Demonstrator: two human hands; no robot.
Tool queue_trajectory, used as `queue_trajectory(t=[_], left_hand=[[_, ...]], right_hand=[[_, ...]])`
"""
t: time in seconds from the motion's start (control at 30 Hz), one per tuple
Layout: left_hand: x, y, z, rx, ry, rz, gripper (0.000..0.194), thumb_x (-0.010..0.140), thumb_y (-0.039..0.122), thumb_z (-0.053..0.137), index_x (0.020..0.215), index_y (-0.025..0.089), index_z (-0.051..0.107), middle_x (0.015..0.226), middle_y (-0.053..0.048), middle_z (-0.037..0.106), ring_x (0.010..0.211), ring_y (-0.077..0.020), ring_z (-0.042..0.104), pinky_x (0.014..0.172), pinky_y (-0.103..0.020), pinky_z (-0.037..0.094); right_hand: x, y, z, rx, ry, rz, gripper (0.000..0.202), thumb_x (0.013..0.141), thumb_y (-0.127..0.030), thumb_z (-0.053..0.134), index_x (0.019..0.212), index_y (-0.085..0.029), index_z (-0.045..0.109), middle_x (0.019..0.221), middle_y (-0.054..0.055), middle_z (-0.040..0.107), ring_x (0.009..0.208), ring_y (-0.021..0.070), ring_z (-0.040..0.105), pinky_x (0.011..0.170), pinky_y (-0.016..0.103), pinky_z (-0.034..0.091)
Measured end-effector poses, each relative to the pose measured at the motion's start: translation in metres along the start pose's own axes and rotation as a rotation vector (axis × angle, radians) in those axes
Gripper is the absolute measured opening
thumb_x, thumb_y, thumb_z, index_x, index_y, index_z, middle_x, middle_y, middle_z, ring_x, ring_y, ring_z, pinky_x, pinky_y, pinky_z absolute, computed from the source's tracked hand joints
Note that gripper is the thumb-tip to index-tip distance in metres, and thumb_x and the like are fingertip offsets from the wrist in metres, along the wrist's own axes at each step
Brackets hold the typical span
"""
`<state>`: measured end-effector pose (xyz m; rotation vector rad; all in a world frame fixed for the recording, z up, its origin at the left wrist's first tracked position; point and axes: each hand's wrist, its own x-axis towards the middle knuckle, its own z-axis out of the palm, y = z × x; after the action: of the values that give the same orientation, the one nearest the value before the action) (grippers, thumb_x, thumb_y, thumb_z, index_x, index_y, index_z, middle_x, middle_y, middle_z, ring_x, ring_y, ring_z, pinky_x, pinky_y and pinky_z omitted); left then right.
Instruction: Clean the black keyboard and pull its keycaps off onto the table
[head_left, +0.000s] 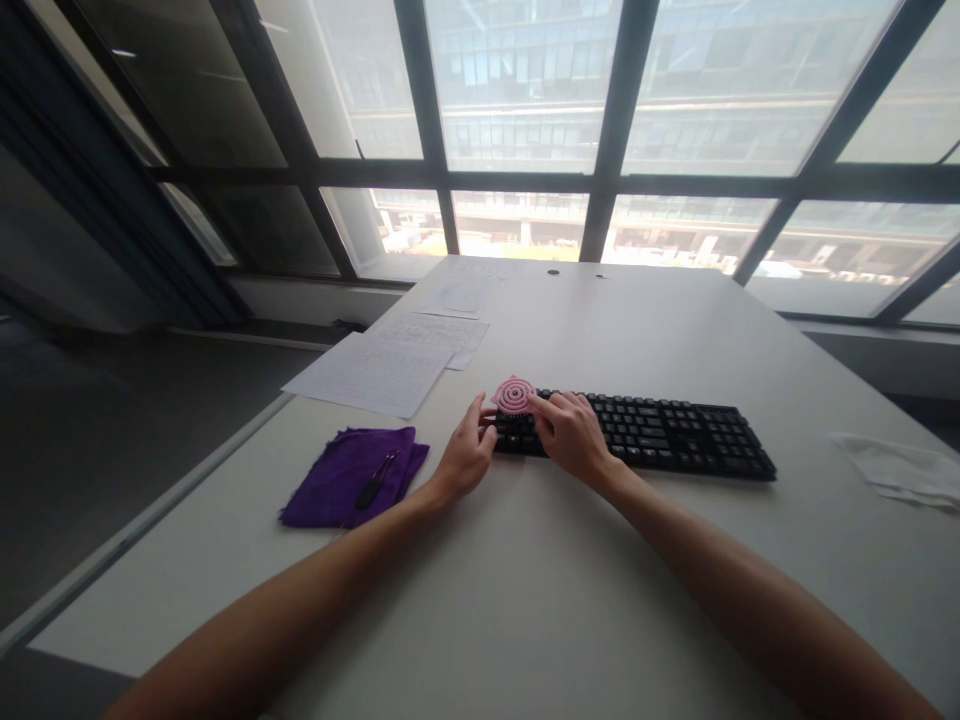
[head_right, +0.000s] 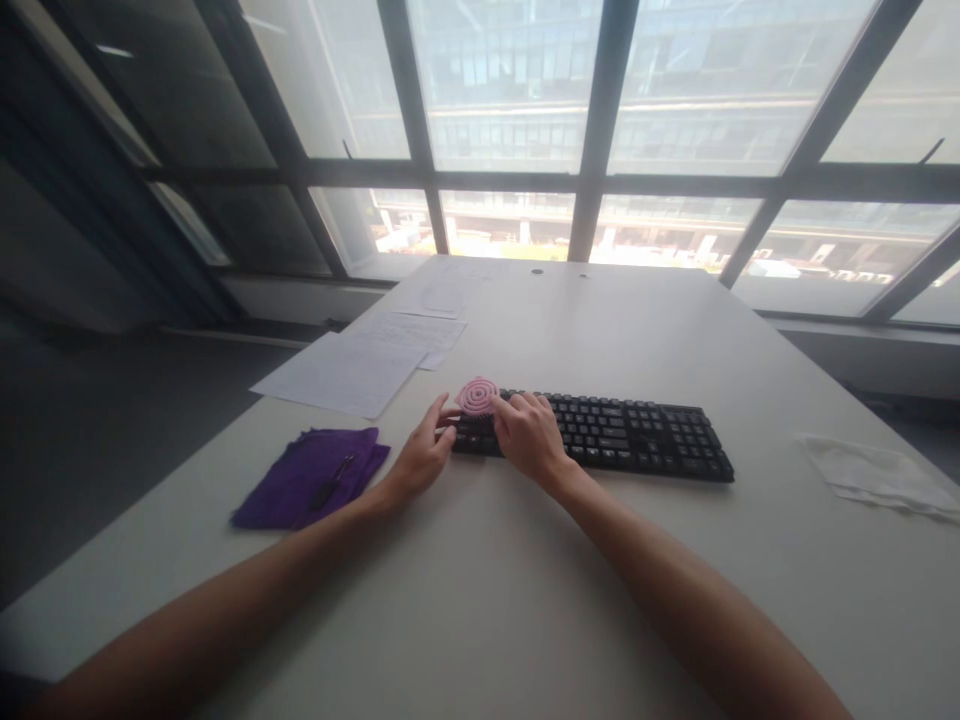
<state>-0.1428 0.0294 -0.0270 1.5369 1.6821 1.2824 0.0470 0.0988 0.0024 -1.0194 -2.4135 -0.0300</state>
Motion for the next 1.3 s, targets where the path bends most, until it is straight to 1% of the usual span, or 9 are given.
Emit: queue_trajectory(t=[0.1,0.23,0.33,0.57,0.67,0.87,1.1,1.3], left_hand=[[0.0002,-0.0013,-0.0001,0.006,0.004,0.004,0.064,0.089,0.022,0.051,0.15,0.014,0.033,0.131,-0.016,0.059,0.112,-0.0225,0.062,0.101,-0.041,0.049],[0.0007,-0.0038,0.0005,-0.04,-0.004,0.007,0.065,0.088,0.023,0.053,0.15,0.015,0.033,0.132,-0.016,0.059,0.109,-0.0222,0.063,0.095,-0.039,0.052],[0.0008,-0.0045,0.0009,-0.052,-0.003,0.004,0.065,0.088,0.023,0.053,0.15,0.015,0.033,0.131,-0.016,0.059,0.108,-0.0218,0.064,0.095,-0.039,0.052],[0.0006,-0.0022,0.0007,-0.038,-0.014,0.001,0.065,0.087,0.017,0.051,0.149,0.013,0.032,0.132,-0.016,0.058,0.109,-0.0214,0.063,0.094,-0.037,0.053],[0.0008,-0.0008,0.0002,-0.035,-0.018,-0.003,0.066,0.085,0.013,0.048,0.148,0.012,0.032,0.132,-0.016,0.058,0.11,-0.0215,0.063,0.096,-0.038,0.052],[0.0016,0.0,-0.0001,-0.023,-0.022,0.029,0.067,0.081,0.009,0.046,0.147,0.013,0.037,0.132,-0.016,0.06,0.114,-0.0235,0.063,0.105,-0.043,0.047],[0.0035,-0.0058,0.0015,-0.067,-0.027,0.069,0.065,0.08,0.008,0.046,0.144,0.015,0.042,0.137,-0.016,0.055,0.109,-0.0229,0.063,0.1,-0.044,0.051],[0.0044,-0.0075,0.001,-0.012,-0.015,0.105,0.063,0.079,0.007,0.047,0.141,0.015,0.048,0.135,-0.015,0.056,0.116,-0.025,0.059,0.106,-0.046,0.046]], right_hand=[[0.0002,-0.0001,-0.0002,-0.012,-0.01,-0.024,0.035,0.102,-0.027,0.043,0.13,-0.025,0.064,0.089,0.006,0.068,0.091,0.0231,0.055,0.084,0.034,0.033],[0.0004,-0.0004,-0.0014,-0.014,0.002,0.019,0.036,0.102,-0.027,0.043,0.132,-0.023,0.063,0.093,0.008,0.069,0.093,0.0235,0.055,0.084,0.034,0.032],[0.0002,0.0001,-0.0019,0.0,0.008,0.02,0.036,0.102,-0.027,0.043,0.132,-0.023,0.062,0.093,0.008,0.069,0.093,0.0234,0.055,0.085,0.034,0.032],[-0.0006,0.0025,0.0031,0.005,0.062,-0.041,0.033,0.099,-0.025,0.048,0.126,-0.022,0.066,0.087,0.007,0.067,0.089,0.0237,0.054,0.082,0.034,0.033],[-0.0004,0.0038,0.0045,0.002,0.064,-0.084,0.031,0.097,-0.023,0.05,0.123,-0.024,0.067,0.083,0.007,0.066,0.086,0.0234,0.054,0.08,0.034,0.032],[0.0005,0.0034,0.0041,0.005,0.069,-0.149,0.028,0.096,-0.02,0.052,0.118,-0.025,0.069,0.081,0.005,0.065,0.083,0.0223,0.052,0.078,0.034,0.03],[-0.0006,0.0051,0.007,0.034,0.095,-0.136,0.031,0.096,-0.02,0.052,0.123,-0.023,0.067,0.081,0.006,0.065,0.084,0.0224,0.052,0.079,0.034,0.031],[0.0,0.0041,0.0078,0.018,0.086,-0.14,0.029,0.095,-0.02,0.054,0.119,-0.024,0.069,0.08,0.006,0.064,0.082,0.0226,0.052,0.078,0.034,0.03]])
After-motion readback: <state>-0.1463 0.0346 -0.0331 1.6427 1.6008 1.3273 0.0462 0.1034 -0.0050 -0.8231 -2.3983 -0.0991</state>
